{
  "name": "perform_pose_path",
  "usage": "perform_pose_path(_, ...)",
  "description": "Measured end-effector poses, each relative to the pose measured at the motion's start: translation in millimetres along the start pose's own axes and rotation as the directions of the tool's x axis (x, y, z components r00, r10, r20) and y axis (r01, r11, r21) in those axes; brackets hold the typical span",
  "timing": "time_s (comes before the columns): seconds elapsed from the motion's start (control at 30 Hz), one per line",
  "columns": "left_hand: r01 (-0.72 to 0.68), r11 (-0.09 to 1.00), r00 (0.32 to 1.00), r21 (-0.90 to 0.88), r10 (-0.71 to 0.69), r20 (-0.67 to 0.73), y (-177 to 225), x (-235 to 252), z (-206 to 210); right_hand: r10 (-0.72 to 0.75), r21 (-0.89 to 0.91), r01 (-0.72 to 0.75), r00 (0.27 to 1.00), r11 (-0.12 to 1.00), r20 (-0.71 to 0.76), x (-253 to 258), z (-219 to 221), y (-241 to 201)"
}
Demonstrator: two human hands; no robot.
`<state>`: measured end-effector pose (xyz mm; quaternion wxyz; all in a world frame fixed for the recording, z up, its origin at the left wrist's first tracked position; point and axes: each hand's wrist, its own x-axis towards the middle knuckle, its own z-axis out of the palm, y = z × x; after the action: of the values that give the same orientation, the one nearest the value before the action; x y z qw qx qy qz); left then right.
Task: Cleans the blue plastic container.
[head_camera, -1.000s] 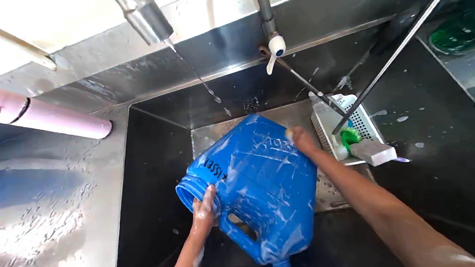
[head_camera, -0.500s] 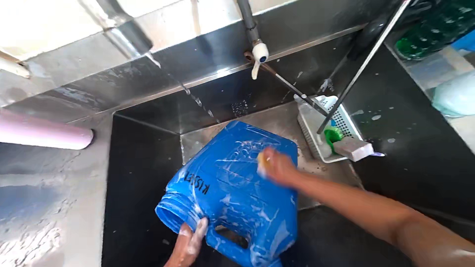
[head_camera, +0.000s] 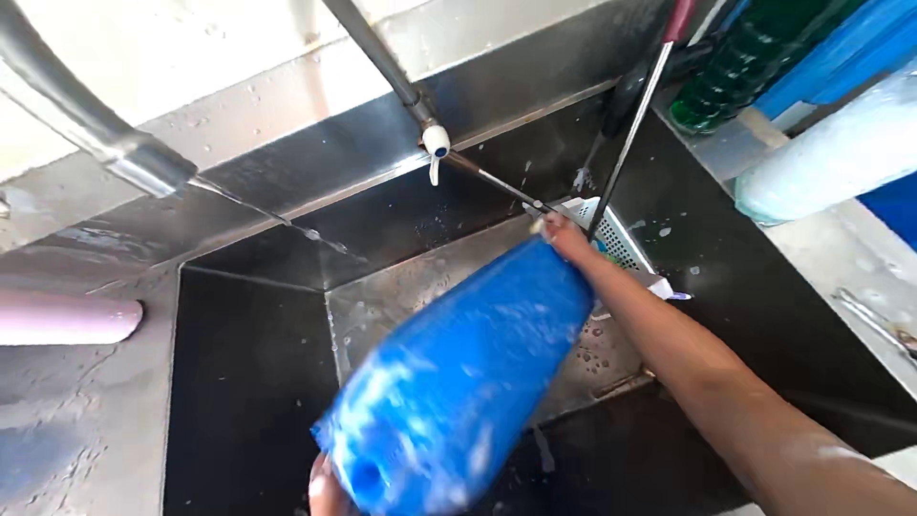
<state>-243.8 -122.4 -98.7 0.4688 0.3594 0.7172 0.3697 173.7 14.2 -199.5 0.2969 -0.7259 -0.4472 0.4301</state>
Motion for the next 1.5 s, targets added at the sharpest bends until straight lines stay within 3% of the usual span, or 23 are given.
perform_pose_path(0.07, -0.014, 1.0, 0.999, -0.006, 0.014, -0.028, -11, 13, 12, -0.284, -0.131, 0.285, 0.958, 0.949, 0.029, -58, 25, -78)
perform_pose_path(0.13, -0.052, 0.998, 0.998, -0.025, 0.051, -0.026, -16, 28, 14, -0.589, -0.118, 0.6, 0.8, 0.791, 0.118, -139, 74, -154)
perform_pose_path(0.2, -0.096, 0.995, 0.995, -0.04, 0.097, 0.017, -26, 39, -3, -0.733, -0.061, 0.741, 0.671, 0.669, 0.114, -180, 103, -175)
perform_pose_path(0.23, -0.073, 0.997, 0.997, -0.011, 0.074, 0.029, -25, 38, -12, -0.728, -0.095, 0.727, 0.685, 0.68, 0.04, -174, 104, -164)
perform_pose_path(0.3, -0.007, 0.998, 0.994, 0.064, 0.0, 0.107, -3, 25, -18, -0.522, -0.258, 0.51, 0.853, 0.82, 0.027, -118, 65, -118)
perform_pose_path(0.33, -0.178, 0.98, 0.957, 0.086, 0.152, 0.247, -11, 27, -28, -0.362, -0.265, 0.372, 0.928, 0.889, 0.089, -82, 34, -92)
perform_pose_path(0.37, -0.566, 0.824, 0.733, 0.017, 0.494, 0.467, -39, 45, -48, -0.252, -0.222, 0.275, 0.96, 0.936, 0.126, -49, 8, -64)
perform_pose_path(0.4, -0.303, 0.868, 0.907, 0.394, 0.135, 0.399, 3, 17, -38, -0.174, -0.093, 0.189, 0.973, 0.978, 0.151, -27, -5, -39)
perform_pose_path(0.43, -0.048, 0.876, 0.977, 0.479, -0.059, 0.205, 21, 4, -23, -0.075, 0.079, 0.061, 0.98, 0.995, 0.184, -16, -2, -11)
perform_pose_path(0.47, 0.086, 0.903, 0.99, 0.422, -0.125, 0.066, 16, 6, -18, 0.05, 0.236, -0.101, 0.976, 0.967, 0.213, -16, 20, 23)
perform_pose_path(0.57, 0.029, 0.998, 0.999, 0.058, -0.03, 0.025, -49, 48, -37, 0.404, 0.548, -0.574, 0.818, 0.608, 0.41, -47, 117, 117)
perform_pose_path(0.67, 0.289, 0.957, 0.957, 0.017, -0.288, -0.035, 3, 21, -23, 0.45, 0.519, -0.672, 0.74, 0.528, 0.5, -47, 125, 128)
perform_pose_path(0.73, 0.031, 0.976, 0.958, 0.218, -0.092, 0.273, 24, -28, -15, 0.382, 0.52, -0.515, 0.856, 0.682, 0.348, -32, 89, 78)
perform_pose_path(0.8, -0.591, 0.693, 0.735, 0.413, 0.252, 0.63, 19, -57, 9, 0.091, 0.387, -0.192, 0.96, 0.902, 0.263, -26, 65, 15)
perform_pose_path(0.83, -0.78, 0.477, 0.604, 0.405, 0.403, 0.688, 12, -65, 32, -0.105, 0.248, 0.027, 0.945, 0.968, 0.31, -34, 63, -20)
perform_pose_path(0.9, -0.857, 0.38, 0.509, 0.348, 0.52, 0.686, 19, -84, 76, -0.375, 0.016, 0.405, 0.828, 0.914, 0.417, -73, 66, -91)
perform_pose_path(1.0, -0.684, 0.717, 0.637, 0.133, 0.5, 0.586, 60, -110, 107, -0.535, -0.16, 0.635, 0.74, 0.756, 0.408, -177, 37, -149)
perform_pose_path(1.13, -0.151, 0.952, 0.901, -0.265, 0.243, 0.359, 88, -109, 66, -0.834, -0.294, 0.797, 0.552, 0.527, 0.001, -235, 56, -104)
perform_pose_path(1.2, 0.026, 0.951, 0.965, -0.307, 0.056, 0.254, 63, -83, 37, -0.713, -0.464, 0.641, 0.7, 0.611, 0.028, -217, 55, -62)
perform_pose_path(1.27, 0.049, 0.964, 0.985, -0.26, -0.003, 0.175, 24, -52, 1, -0.346, -0.531, 0.304, 0.938, 0.791, 0.022, -192, 21, -36)
perform_pose_path(1.33, 0.007, 0.999, 0.994, -0.054, -0.001, 0.107, 1, -18, -41, -0.055, -0.471, 0.048, 0.998, 0.881, -0.001, -181, -5, -22)
perform_pose_path(1.4, -0.062, 0.904, 0.997, 0.423, 0.036, 0.068, 3, 13, -72, 0.0, -0.348, 0.044, 0.992, 0.936, 0.126, -197, -4, -18)
perform_pose_path(1.5, -0.363, 0.417, 0.93, 0.833, 0.221, 0.295, 38, 22, -48, 0.0, -0.234, 0.072, 0.956, 0.969, 0.293, -204, 3, -33)
